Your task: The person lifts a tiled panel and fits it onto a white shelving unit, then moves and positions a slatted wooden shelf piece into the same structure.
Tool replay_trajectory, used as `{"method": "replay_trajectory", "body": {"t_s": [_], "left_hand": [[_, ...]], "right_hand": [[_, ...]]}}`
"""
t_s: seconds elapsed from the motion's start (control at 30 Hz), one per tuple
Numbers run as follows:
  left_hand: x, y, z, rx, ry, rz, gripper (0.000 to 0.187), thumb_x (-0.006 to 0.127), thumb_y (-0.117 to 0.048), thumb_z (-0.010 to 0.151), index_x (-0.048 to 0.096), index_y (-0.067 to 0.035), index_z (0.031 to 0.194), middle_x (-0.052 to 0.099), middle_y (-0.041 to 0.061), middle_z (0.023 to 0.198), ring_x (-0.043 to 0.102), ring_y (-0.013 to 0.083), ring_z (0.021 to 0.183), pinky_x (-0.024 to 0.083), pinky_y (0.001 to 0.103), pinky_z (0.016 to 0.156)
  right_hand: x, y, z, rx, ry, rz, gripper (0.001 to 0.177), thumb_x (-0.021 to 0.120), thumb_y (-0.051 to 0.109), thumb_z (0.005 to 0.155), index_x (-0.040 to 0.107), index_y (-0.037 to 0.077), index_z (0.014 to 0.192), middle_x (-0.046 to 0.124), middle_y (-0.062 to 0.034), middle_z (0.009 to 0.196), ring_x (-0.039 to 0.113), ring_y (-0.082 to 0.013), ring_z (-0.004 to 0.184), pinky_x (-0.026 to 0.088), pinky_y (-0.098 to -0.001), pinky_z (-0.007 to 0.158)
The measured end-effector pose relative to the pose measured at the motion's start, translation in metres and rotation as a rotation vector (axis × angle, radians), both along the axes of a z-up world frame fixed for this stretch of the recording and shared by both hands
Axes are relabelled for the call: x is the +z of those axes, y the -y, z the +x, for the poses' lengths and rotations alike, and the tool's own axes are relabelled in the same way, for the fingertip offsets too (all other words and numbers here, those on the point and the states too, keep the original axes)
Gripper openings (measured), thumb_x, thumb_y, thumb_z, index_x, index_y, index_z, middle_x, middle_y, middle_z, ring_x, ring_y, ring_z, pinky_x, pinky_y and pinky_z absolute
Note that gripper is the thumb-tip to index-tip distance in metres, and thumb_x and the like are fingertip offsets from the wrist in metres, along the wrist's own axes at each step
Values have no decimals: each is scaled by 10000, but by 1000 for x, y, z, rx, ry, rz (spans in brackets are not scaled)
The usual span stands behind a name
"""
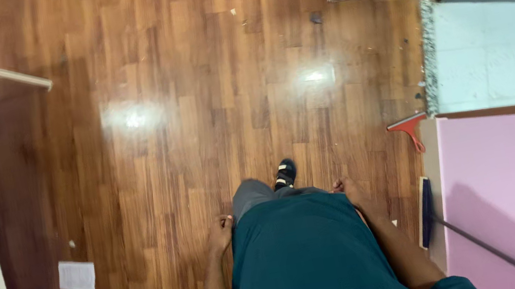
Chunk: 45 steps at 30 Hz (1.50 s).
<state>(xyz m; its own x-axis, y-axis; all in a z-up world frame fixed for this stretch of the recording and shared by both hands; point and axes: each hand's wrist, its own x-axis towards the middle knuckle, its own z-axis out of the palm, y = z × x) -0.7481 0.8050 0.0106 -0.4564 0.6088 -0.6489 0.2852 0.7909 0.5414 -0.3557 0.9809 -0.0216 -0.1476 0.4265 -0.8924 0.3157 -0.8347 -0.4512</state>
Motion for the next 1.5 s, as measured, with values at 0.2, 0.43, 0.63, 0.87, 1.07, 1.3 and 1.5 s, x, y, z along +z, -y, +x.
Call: {"method": "replay_trajectory", "body": {"t_s": [0.2,0.43,0.63,0.87,1.07,1.3,1.5], "left_hand": [[11,-83,-22,-265,47,-240,523,563,-444,1020,656,28,1224,720,237,1211,690,334,1151,537,417,1004],[0,-217,-40,-490,-2,-347,494,508,-423,1017,613,-29,1297,701,196,1238,665,316,1150,521,401,1005],[3,-353,-55,-615,-21,-226,502,585,-457,984,633,-31,1246,735,186,1164,692,310,1105,528,389,981],[3,-491,-62,-726,-116,-258,449,593,-425,981,636,-53,1228,719,155,1096,685,301,1016,533,405,910],[2,-567,-12,-800,-171,-225,431,631,-412,951,678,-49,1180,745,145,1040,694,265,984,530,369,900],[-1,-600,101,-828,-95,-149,448,588,-411,986,676,-21,1189,749,178,1102,713,298,1041,546,385,933],[-6,-632,203,-949,16,-184,501,574,-449,1016,622,-29,1286,691,203,1247,666,318,1146,507,395,985]], "right_hand": [[0,-15,24,-76,117,373,259,617,249,953,734,21,989,720,-146,888,660,-219,797,560,-381,755],[13,-6,21,-174,417,41,375,681,288,944,598,2,1172,690,-156,982,663,-254,898,538,-356,761],[31,-53,0,-327,457,92,335,658,274,955,617,-20,1111,689,-167,941,661,-264,868,535,-373,747],[27,-95,2,-674,448,153,311,631,257,968,639,-45,1040,688,-181,893,659,-276,833,532,-394,730],[22,-113,24,-627,482,57,313,608,243,979,657,-67,979,687,-192,852,658,-286,802,529,-411,715],[9,-151,86,-455,451,33,343,582,226,992,679,-92,908,686,-206,804,656,-298,767,526,-431,698],[-8,-248,205,-349,447,155,387,559,212,1003,697,-114,847,685,-217,763,655,-309,737,523,-449,684]]}}
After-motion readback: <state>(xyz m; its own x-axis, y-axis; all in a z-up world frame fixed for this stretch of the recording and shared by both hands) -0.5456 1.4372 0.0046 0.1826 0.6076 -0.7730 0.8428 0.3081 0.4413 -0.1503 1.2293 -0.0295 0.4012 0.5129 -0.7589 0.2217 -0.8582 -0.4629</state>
